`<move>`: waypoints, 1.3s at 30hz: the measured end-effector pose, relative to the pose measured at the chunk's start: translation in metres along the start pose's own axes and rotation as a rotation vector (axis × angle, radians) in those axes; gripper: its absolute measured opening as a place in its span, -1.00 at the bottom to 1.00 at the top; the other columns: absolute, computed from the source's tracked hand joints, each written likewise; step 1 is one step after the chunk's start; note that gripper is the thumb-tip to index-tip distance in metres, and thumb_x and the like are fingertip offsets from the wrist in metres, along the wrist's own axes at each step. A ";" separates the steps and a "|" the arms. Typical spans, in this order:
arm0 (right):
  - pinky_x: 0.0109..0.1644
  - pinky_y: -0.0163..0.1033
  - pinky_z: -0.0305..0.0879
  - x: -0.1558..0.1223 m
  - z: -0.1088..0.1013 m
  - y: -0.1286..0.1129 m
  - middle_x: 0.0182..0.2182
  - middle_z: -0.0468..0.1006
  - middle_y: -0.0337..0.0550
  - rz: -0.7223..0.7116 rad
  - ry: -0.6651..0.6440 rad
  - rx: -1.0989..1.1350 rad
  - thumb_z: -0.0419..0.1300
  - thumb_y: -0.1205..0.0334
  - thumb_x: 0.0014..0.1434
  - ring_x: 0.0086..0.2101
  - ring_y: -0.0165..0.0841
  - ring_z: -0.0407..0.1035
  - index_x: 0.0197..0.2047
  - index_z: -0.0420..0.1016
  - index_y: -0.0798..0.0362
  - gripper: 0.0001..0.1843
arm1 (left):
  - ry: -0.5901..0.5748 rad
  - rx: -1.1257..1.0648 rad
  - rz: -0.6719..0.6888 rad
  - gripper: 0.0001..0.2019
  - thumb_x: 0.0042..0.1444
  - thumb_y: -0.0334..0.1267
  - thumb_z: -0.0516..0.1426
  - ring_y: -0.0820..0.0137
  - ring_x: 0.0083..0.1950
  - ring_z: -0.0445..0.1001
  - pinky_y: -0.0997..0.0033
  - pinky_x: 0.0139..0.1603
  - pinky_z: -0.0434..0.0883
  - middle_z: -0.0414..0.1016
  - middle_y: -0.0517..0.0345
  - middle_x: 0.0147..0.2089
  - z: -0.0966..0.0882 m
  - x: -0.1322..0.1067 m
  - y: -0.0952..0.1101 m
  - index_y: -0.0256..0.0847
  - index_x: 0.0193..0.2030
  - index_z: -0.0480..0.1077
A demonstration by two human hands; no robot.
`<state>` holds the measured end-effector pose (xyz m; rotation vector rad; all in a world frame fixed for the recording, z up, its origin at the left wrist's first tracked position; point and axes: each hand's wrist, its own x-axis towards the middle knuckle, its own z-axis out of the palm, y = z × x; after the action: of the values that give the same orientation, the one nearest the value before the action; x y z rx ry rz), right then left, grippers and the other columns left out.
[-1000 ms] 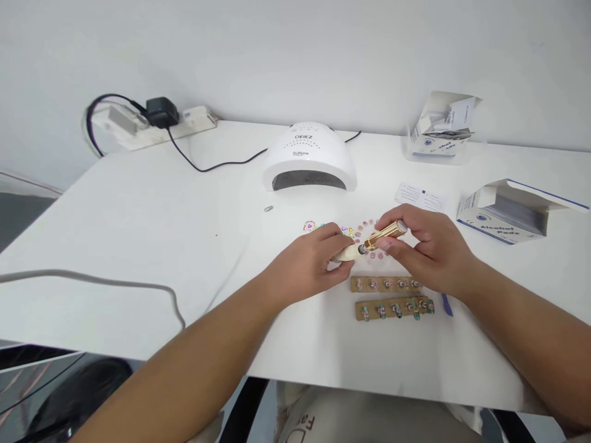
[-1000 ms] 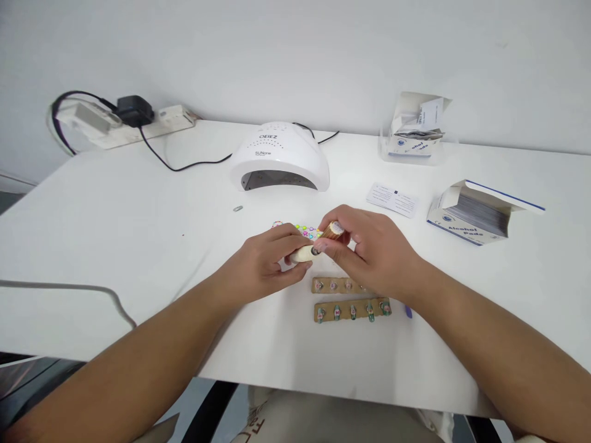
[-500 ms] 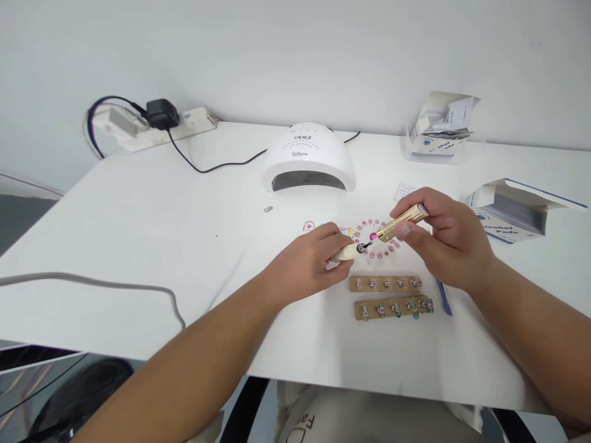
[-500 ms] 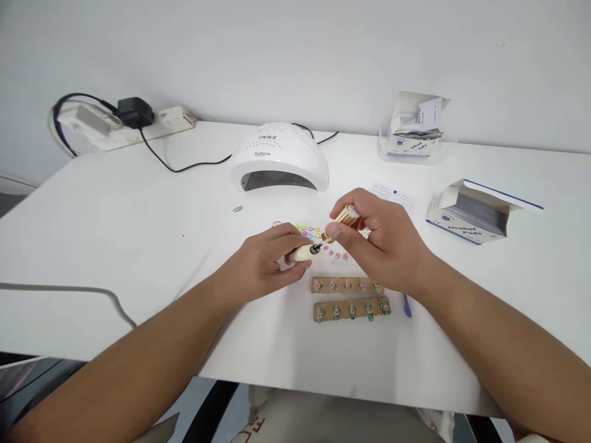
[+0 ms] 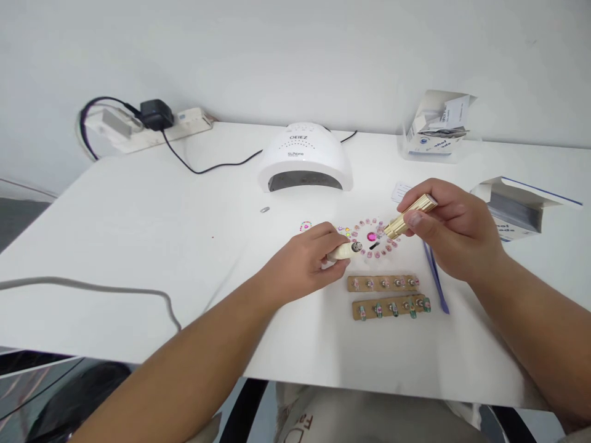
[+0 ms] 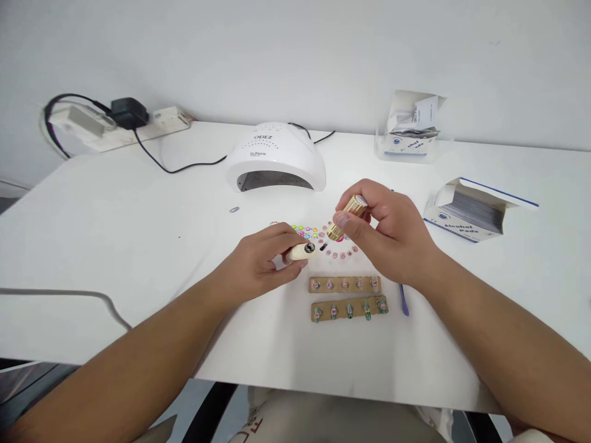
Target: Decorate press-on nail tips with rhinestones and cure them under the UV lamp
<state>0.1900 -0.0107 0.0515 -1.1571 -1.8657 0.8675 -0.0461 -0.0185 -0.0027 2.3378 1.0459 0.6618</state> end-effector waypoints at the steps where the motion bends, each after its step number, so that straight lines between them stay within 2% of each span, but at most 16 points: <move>1: -0.48 -0.33 0.17 0.001 -0.002 0.000 -0.57 0.45 -0.31 0.010 -0.037 -0.009 0.14 0.14 0.21 -0.55 -0.46 0.30 -0.35 0.40 0.00 -0.85 | 0.004 0.000 0.002 -0.87 0.15 -0.36 0.10 0.49 -0.37 0.28 0.49 -0.40 0.28 0.28 0.18 -0.33 0.000 0.000 -0.001 -0.25 -0.16 0.38; 7: -0.42 -0.32 0.17 0.004 -0.010 0.001 -0.51 0.51 -0.27 0.102 -0.348 -0.024 0.14 0.12 0.17 -0.49 -0.44 0.30 -0.40 0.40 0.02 -0.82 | 0.020 -0.008 -0.003 -0.87 0.15 -0.37 0.09 0.50 -0.40 0.28 0.49 -0.40 0.29 0.28 0.19 -0.35 -0.003 -0.001 -0.003 -0.25 -0.16 0.39; 10: -0.39 -0.31 0.17 0.005 -0.010 0.000 -0.51 0.46 -0.28 0.121 -0.476 -0.080 0.11 0.09 0.18 -0.49 -0.45 0.27 -0.38 0.40 0.03 -0.80 | 0.034 -0.012 -0.003 -0.86 0.15 -0.38 0.10 0.50 -0.39 0.28 0.49 -0.40 0.29 0.28 0.20 -0.34 -0.003 -0.001 -0.005 -0.24 -0.14 0.40; 17: -0.42 -0.32 0.12 0.007 -0.008 -0.002 -0.55 0.39 -0.31 0.163 -0.596 -0.142 0.09 0.13 0.19 -0.54 -0.47 0.19 -0.36 0.38 0.04 -0.82 | 0.023 -0.016 -0.033 -0.84 0.16 -0.36 0.10 0.49 -0.37 0.30 0.49 -0.39 0.31 0.31 0.19 -0.32 -0.003 -0.001 -0.006 -0.23 -0.12 0.40; 21: -0.47 -0.33 0.08 0.006 -0.006 0.000 -0.59 0.32 -0.36 0.158 -0.619 -0.143 0.10 0.12 0.20 -0.58 -0.49 0.11 -0.36 0.36 0.03 -0.82 | 0.031 -0.020 -0.020 -0.84 0.15 -0.36 0.11 0.49 -0.37 0.30 0.48 -0.38 0.31 0.31 0.18 -0.32 -0.003 -0.001 -0.006 -0.23 -0.12 0.40; 39: -0.47 -0.33 0.09 0.008 -0.004 0.003 -0.59 0.39 -0.34 0.096 -0.565 -0.178 0.11 0.16 0.20 -0.58 -0.49 0.17 -0.40 0.37 0.04 -0.82 | 0.025 -0.009 -0.029 -0.84 0.16 -0.34 0.10 0.48 -0.37 0.29 0.46 -0.38 0.30 0.30 0.18 -0.34 -0.002 0.000 -0.007 -0.23 -0.12 0.41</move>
<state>0.1921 -0.0017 0.0526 -1.1978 -2.3951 1.1932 -0.0511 -0.0143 -0.0052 2.3076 1.0834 0.6854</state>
